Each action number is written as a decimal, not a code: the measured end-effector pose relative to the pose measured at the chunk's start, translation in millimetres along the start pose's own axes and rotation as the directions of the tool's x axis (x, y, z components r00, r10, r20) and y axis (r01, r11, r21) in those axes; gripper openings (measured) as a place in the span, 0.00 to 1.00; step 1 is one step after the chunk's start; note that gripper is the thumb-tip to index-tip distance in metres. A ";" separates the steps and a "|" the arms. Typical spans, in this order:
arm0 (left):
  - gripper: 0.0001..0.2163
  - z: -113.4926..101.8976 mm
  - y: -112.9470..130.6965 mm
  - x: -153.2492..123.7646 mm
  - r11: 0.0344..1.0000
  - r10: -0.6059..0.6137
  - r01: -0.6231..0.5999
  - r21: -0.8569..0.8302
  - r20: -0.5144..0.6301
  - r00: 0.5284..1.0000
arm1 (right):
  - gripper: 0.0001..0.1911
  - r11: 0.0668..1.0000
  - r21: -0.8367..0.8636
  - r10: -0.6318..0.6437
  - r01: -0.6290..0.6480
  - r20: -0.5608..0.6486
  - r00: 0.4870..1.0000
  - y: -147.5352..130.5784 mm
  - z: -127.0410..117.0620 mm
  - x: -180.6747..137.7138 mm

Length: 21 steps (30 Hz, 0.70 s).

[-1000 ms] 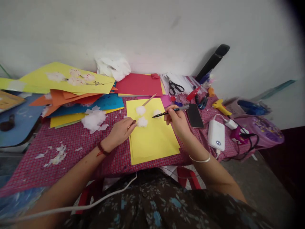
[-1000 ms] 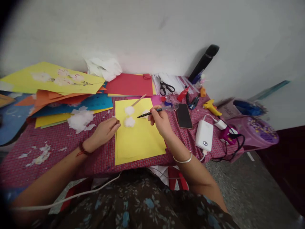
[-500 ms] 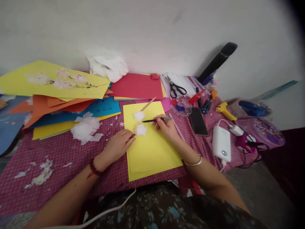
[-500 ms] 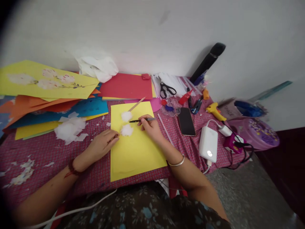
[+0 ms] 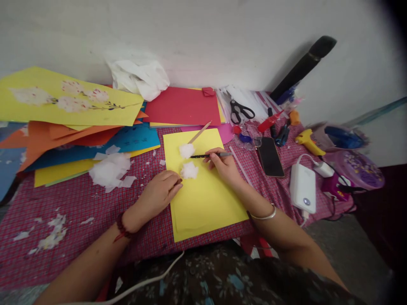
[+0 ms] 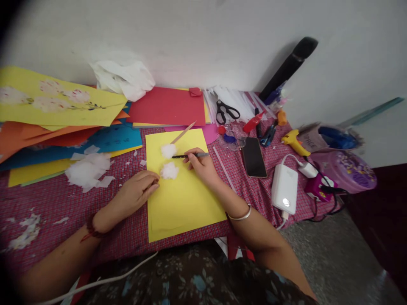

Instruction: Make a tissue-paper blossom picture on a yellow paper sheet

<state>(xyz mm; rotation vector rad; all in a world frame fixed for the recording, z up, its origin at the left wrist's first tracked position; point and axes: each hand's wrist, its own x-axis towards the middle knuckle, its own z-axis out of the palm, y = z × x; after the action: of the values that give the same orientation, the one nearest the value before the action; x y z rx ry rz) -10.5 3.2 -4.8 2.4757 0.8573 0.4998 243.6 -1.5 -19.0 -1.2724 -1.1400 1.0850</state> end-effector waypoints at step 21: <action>0.16 -4.3 -4.7 -0.5 0.990 -0.141 0.141 0.003 -0.040 0.989 | 0.18 0.974 0.176 0.143 -0.139 -0.009 0.990 -23.4 -26.4 -33.4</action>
<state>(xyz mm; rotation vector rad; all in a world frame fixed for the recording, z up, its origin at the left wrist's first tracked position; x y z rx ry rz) -15.1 7.5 -3.9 2.3961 1.0428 0.4985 264.8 -38.5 4.3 -1.2365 -0.9269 1.2459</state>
